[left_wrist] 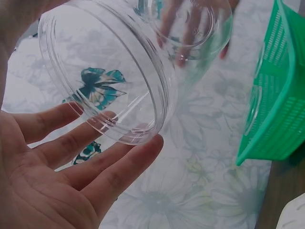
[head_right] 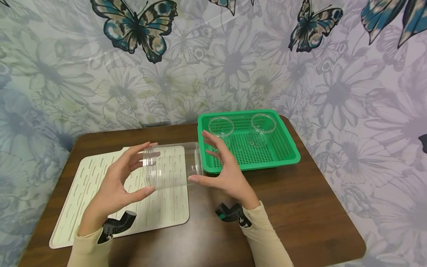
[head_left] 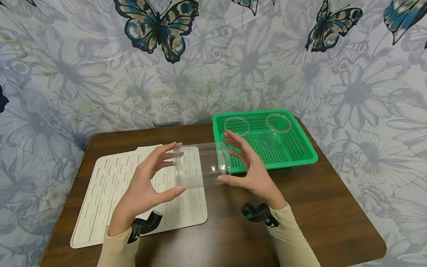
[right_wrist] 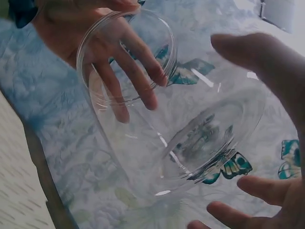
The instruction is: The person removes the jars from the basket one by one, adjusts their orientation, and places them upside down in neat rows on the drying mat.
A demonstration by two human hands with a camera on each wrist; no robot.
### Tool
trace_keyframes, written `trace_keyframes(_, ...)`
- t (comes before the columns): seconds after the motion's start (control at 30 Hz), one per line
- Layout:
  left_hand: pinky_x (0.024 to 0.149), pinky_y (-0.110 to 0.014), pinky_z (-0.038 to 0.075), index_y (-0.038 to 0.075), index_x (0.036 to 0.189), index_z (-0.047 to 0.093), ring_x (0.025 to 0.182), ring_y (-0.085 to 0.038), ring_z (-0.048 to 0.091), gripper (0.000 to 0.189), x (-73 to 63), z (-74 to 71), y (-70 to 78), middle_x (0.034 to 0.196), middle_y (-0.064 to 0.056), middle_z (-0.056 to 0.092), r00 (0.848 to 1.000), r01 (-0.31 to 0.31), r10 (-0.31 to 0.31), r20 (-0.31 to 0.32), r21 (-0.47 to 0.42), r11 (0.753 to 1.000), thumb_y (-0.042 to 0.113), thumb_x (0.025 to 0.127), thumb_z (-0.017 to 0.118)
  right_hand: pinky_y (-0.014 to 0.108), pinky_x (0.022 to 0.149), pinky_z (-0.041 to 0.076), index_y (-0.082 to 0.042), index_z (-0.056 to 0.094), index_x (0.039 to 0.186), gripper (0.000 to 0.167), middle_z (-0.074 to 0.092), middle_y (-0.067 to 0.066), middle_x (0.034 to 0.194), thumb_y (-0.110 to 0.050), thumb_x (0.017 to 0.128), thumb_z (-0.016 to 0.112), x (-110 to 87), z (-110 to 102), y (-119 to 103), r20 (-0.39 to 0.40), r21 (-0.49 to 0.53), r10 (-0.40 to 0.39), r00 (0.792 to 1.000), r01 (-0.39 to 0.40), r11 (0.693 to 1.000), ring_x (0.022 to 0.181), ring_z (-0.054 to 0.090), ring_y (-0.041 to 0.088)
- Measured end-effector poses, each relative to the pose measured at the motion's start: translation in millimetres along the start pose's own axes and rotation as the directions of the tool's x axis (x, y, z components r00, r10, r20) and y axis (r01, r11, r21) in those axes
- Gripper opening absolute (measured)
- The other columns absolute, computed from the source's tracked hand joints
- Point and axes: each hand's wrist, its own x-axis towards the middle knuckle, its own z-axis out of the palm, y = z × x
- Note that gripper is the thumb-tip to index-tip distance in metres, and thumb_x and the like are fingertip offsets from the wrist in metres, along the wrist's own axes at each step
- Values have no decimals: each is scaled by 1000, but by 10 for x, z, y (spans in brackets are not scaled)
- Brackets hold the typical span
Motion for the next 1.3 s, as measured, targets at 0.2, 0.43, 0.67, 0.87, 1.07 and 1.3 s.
trace_keyframes(0.2, 111, -31, 52, 12, 166, 44, 137, -33, 62, 108, -34, 12, 0, 162, -14, 54, 1000, -17, 18, 11, -54, 998, -6, 73, 96, 54, 125, 38, -15, 29, 173, 104, 36, 13, 174, -13, 90, 92, -24, 12, 47, 171, 226, 61, 983, -100, 969, 158, 37, 37)
trace_keyframes(0.43, 111, -30, 52, 13, 166, 44, 137, -35, 61, 109, -45, 25, -4, 163, -12, 54, 1000, -5, 5, 10, -53, 999, -5, 73, 96, 53, 111, 54, -6, 36, 168, 94, 44, 24, 164, -3, 91, 89, 8, 37, 74, 214, 329, 18, 977, -89, 940, 143, 50, 48)
trace_keyframes(0.67, 112, -29, 50, 11, 167, 42, 143, -37, 57, 110, -71, 16, -39, 163, -13, 52, 1000, -9, 10, 9, -55, 998, -8, 72, 95, 63, 110, 51, -5, 39, 166, 92, 46, 24, 161, -5, 90, 91, 15, 46, 109, 207, 324, 7, 978, -76, 943, 140, 51, 51)
trace_keyframes(0.87, 112, -29, 49, 8, 167, 42, 150, -33, 51, 111, -152, -9, -67, 163, -15, 51, 1000, -4, 4, -7, -70, 998, -12, 71, 93, 64, 110, 51, -5, 40, 165, 90, 46, 25, 161, -4, 90, 90, 33, 92, 94, 216, 310, 1, 976, -70, 948, 140, 52, 52)
trace_keyframes(1.07, 114, -29, 49, 6, 167, 41, 152, -30, 48, 108, -232, -44, -106, 164, -16, 50, 1000, -4, 3, -10, -98, 995, -13, 73, 92, 62, 113, 49, -8, 40, 166, 93, 44, 18, 165, -7, 89, 92, 51, 78, 55, 222, 262, 43, 974, -102, 960, 140, 55, 47)
trace_keyframes(1.3, 115, -32, 50, 1, 163, 46, 147, -29, 53, 78, -429, -76, -225, 161, -21, 50, 998, -16, 12, -59, -67, 998, -20, 92, 70, 49, 114, 51, -15, 46, 163, 92, 48, 10, 163, -10, 86, 95, 101, 86, 53, 185, 156, 124, 975, -153, 976, 139, 57, 38)
